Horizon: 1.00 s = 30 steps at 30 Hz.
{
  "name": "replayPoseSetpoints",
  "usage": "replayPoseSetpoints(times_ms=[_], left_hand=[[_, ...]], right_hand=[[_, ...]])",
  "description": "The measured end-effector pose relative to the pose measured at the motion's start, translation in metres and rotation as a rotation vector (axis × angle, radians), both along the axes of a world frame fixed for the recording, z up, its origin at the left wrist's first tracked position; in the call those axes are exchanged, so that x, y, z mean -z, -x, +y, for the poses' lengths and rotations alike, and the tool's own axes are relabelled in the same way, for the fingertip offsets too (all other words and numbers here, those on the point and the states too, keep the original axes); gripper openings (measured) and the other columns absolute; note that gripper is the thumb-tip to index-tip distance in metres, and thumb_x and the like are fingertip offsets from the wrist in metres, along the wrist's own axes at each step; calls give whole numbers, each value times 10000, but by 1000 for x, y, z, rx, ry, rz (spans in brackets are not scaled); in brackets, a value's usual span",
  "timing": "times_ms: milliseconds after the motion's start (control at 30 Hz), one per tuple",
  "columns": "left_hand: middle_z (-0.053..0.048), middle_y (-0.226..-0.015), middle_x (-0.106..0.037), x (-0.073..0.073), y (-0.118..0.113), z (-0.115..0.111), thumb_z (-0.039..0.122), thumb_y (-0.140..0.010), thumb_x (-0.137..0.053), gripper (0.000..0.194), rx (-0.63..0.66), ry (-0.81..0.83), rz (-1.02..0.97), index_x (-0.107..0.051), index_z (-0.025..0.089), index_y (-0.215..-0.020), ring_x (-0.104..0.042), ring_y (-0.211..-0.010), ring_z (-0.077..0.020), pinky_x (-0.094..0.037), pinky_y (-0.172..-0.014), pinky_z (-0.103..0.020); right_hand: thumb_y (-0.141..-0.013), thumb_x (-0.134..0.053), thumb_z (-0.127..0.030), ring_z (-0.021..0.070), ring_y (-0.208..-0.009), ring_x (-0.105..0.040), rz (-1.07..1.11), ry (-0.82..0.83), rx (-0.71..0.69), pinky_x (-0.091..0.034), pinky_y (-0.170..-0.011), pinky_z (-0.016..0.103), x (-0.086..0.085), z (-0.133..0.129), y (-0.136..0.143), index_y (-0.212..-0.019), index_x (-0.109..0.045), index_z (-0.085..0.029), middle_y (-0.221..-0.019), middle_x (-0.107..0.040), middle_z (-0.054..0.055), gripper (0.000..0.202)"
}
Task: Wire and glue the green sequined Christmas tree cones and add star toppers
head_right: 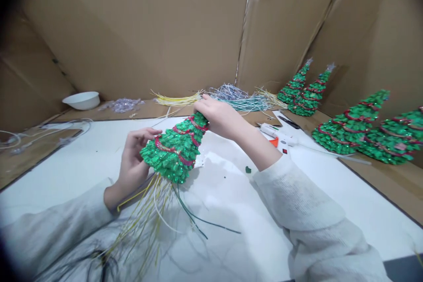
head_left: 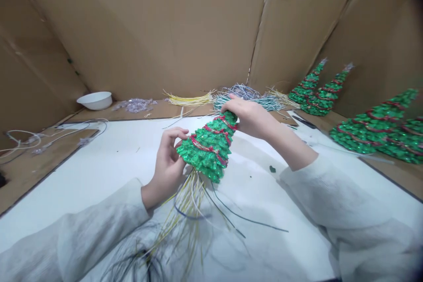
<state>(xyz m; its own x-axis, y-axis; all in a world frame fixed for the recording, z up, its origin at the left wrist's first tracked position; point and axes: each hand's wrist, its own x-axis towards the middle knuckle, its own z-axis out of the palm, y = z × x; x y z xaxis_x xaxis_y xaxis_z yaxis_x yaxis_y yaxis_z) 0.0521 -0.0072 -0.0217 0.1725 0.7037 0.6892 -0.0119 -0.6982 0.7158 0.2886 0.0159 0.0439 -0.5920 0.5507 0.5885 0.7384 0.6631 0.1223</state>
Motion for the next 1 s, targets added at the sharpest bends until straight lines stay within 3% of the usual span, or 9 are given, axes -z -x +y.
replayPoseSetpoints(times_ms=[233,433,633,767,900,1000], left_hand=[[-36,-1031,-537,10,0,8,164,-710,-661,376,113,139,84,-443,213,-1013,-555,-930,-156,-444,-783,-260],[-44,-1039,-538,12,1,10,111,-715,-615,350,21,156,208,-423,201,-995,-555,-924,-161,-429,-809,-281],[-13,-916,-540,11,2,11,136,-737,-577,313,4,213,271,-406,201,-991,-543,-816,-151,-404,-723,-263],[11,-827,-516,10,0,10,126,-712,-590,287,23,276,210,-414,197,-927,-503,-741,-133,-386,-678,-248],[12,-829,-539,11,-2,10,151,-674,-644,301,82,364,102,-445,190,-897,-516,-747,-136,-402,-695,-255],[-1,-917,-583,14,-2,11,197,-687,-674,326,125,449,2,-482,191,-951,-552,-818,-155,-426,-755,-283]], right_hand=[[-703,-458,-7,168,-771,-589,-65,27,81,-402,-1013,425,-1,0,-1,-840,-486,-194,-774,-572,19,233],[-741,-472,-32,149,-727,-580,-111,70,125,-403,-1010,396,-1,-1,1,-805,-486,-197,-740,-556,3,178],[-751,-495,-53,203,-844,-608,-119,138,168,-467,-867,381,-4,-5,4,-805,-507,-192,-768,-593,36,149],[-763,-506,-69,195,-842,-604,-149,163,171,-458,-885,368,-9,-9,6,-811,-514,-190,-791,-607,37,130],[-768,-526,-80,161,-771,-591,-168,176,123,-328,-1048,416,-14,-12,6,-806,-534,-189,-771,-605,9,115],[-767,-534,-78,178,-841,-597,-169,138,117,-265,-1076,462,-17,-15,6,-887,-574,-178,-845,-636,26,161]])
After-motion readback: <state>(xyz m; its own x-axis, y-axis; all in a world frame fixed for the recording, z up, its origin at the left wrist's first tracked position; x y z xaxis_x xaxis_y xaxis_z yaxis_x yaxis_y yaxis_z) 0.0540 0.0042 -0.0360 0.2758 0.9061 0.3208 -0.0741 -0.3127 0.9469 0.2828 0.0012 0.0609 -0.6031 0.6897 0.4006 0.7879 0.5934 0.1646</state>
